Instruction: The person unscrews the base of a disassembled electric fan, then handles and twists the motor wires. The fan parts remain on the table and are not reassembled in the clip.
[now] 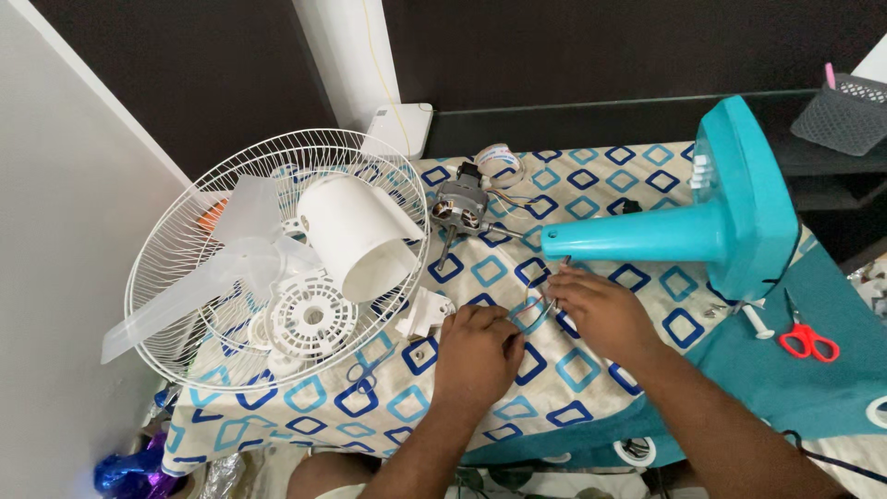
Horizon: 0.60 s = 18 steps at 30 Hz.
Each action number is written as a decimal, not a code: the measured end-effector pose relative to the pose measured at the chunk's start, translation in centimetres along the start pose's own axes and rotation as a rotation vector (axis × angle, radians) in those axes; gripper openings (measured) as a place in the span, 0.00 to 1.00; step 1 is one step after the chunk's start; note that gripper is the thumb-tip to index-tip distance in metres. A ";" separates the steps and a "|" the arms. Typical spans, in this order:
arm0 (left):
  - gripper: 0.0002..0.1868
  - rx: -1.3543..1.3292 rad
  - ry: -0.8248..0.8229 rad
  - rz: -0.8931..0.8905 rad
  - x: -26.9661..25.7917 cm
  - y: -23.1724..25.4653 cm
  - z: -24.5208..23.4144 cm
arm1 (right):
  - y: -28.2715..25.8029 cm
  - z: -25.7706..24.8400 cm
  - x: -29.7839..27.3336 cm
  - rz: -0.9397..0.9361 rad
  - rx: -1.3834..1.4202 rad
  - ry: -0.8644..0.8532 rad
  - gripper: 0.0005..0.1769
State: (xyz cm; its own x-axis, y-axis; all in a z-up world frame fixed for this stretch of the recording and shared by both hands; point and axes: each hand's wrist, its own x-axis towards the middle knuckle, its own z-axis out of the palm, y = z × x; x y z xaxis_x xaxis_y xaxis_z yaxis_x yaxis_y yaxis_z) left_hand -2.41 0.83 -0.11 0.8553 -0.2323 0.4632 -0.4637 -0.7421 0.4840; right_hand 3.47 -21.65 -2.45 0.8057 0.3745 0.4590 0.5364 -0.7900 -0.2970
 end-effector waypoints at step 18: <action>0.08 -0.022 0.010 -0.011 0.0 0.1 0.0 | 0.1 -2.7 0.5 0.000 -0.260 0.319 0.23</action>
State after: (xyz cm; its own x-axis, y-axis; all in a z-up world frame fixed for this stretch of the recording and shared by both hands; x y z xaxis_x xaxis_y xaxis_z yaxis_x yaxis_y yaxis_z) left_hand -2.45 0.79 -0.10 0.8581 -0.2179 0.4649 -0.4592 -0.7309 0.5050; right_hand 3.22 -22.92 0.02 0.6658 0.2372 0.7074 0.4217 -0.9018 -0.0944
